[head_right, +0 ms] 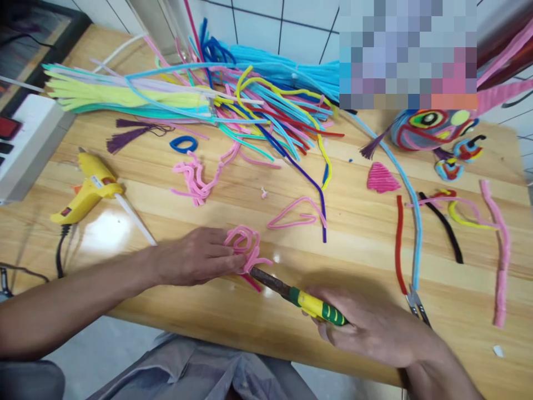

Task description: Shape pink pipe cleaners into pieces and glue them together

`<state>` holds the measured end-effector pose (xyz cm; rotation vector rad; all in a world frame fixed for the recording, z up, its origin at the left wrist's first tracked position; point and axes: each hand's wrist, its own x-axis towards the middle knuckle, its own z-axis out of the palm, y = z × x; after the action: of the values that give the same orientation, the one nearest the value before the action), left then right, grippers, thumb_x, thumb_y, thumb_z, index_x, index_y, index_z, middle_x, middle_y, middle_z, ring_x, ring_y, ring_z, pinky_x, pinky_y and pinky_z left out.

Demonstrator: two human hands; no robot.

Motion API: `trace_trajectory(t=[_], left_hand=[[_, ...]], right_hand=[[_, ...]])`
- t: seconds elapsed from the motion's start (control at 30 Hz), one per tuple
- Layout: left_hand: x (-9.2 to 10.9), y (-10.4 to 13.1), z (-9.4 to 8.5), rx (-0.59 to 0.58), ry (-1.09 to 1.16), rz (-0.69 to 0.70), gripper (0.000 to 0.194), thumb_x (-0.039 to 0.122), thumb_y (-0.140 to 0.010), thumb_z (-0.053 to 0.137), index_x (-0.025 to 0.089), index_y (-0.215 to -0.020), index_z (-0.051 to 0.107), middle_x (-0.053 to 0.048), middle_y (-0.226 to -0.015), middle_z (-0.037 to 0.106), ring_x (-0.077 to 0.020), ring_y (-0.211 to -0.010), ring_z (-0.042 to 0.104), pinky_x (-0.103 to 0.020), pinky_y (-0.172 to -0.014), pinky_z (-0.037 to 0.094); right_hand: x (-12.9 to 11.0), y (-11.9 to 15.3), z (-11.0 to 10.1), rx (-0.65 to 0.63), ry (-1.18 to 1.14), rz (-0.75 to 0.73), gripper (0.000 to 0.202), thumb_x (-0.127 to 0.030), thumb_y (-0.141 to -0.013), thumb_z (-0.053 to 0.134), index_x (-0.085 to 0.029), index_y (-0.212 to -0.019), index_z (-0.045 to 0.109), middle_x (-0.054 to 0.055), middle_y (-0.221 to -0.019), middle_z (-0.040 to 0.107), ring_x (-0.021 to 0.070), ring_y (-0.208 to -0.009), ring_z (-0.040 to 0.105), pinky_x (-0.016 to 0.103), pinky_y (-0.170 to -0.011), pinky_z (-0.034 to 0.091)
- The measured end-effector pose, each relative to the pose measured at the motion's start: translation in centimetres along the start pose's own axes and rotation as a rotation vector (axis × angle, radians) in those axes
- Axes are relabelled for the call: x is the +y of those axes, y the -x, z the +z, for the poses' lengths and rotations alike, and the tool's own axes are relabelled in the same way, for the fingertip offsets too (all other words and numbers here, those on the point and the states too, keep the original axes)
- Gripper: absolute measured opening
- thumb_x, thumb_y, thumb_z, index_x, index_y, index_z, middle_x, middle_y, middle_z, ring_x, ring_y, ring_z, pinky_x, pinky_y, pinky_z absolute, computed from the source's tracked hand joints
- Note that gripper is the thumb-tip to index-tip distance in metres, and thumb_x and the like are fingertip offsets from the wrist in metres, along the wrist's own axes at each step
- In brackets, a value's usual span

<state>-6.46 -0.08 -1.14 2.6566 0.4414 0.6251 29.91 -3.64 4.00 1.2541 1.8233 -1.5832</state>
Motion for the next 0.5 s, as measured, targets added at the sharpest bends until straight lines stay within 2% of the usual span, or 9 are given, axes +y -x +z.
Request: trace_trajectory(t=[0.13, 0.23, 0.37, 0.43, 0.5], left_hand=[[-0.2, 0.4, 0.2, -0.004, 0.038, -0.011, 0.045, 0.010, -0.105, 0.047, 0.023, -0.147, 0.058, -0.003, -0.083, 0.080, -0.0152, -0.075, 0.074, -0.027, -0.081, 0.061], [-0.4, 0.7, 0.3, -0.022, 0.083, -0.043, 0.043, 0.014, -0.106, 0.047, 0.028, -0.144, 0.062, -0.004, -0.090, 0.081, -0.0148, -0.079, 0.075, -0.026, -0.085, 0.062], [-0.3, 1.0, 0.8, -0.012, 0.162, -0.061, 0.036, 0.019, -0.107, 0.048, 0.029, -0.134, 0.069, -0.006, -0.092, 0.082, -0.0154, -0.084, 0.076, -0.027, -0.087, 0.062], [-0.2, 1.2, 1.1, 0.018, 0.215, -0.148, 0.029, 0.026, -0.107, 0.052, 0.029, -0.128, 0.073, -0.006, -0.091, 0.082, -0.0159, -0.083, 0.076, -0.028, -0.085, 0.062], [-0.4, 1.5, 1.1, 0.117, 0.250, -0.363, 0.025, 0.037, -0.106, 0.057, 0.029, -0.119, 0.077, -0.006, -0.089, 0.082, -0.0165, -0.081, 0.077, -0.027, -0.081, 0.062]], right_hand=[[-0.1, 0.2, -0.2, -0.006, 0.069, 0.016, 0.081, -0.070, -0.088, 0.048, -0.020, -0.149, 0.069, 0.018, -0.137, 0.076, 0.0396, -0.121, 0.076, 0.049, -0.108, 0.061], [0.0, 0.1, -0.2, 0.005, 0.073, -0.008, 0.077, -0.067, -0.089, 0.049, -0.021, -0.146, 0.071, 0.017, -0.137, 0.076, 0.0393, -0.122, 0.076, 0.049, -0.107, 0.062], [0.2, 0.0, 0.1, 0.020, 0.061, -0.027, 0.070, -0.064, -0.091, 0.052, -0.023, -0.143, 0.073, 0.017, -0.133, 0.078, 0.0385, -0.118, 0.078, 0.047, -0.101, 0.065], [0.7, 0.2, 0.1, 0.030, 0.045, -0.032, 0.068, -0.064, -0.091, 0.053, -0.025, -0.143, 0.074, 0.017, -0.131, 0.079, 0.0385, -0.114, 0.079, 0.048, -0.099, 0.066], [1.5, 0.6, -0.1, 0.057, 0.022, -0.036, 0.066, -0.064, -0.089, 0.058, -0.027, -0.141, 0.075, 0.017, -0.128, 0.080, 0.0395, -0.113, 0.079, 0.050, -0.100, 0.065]])
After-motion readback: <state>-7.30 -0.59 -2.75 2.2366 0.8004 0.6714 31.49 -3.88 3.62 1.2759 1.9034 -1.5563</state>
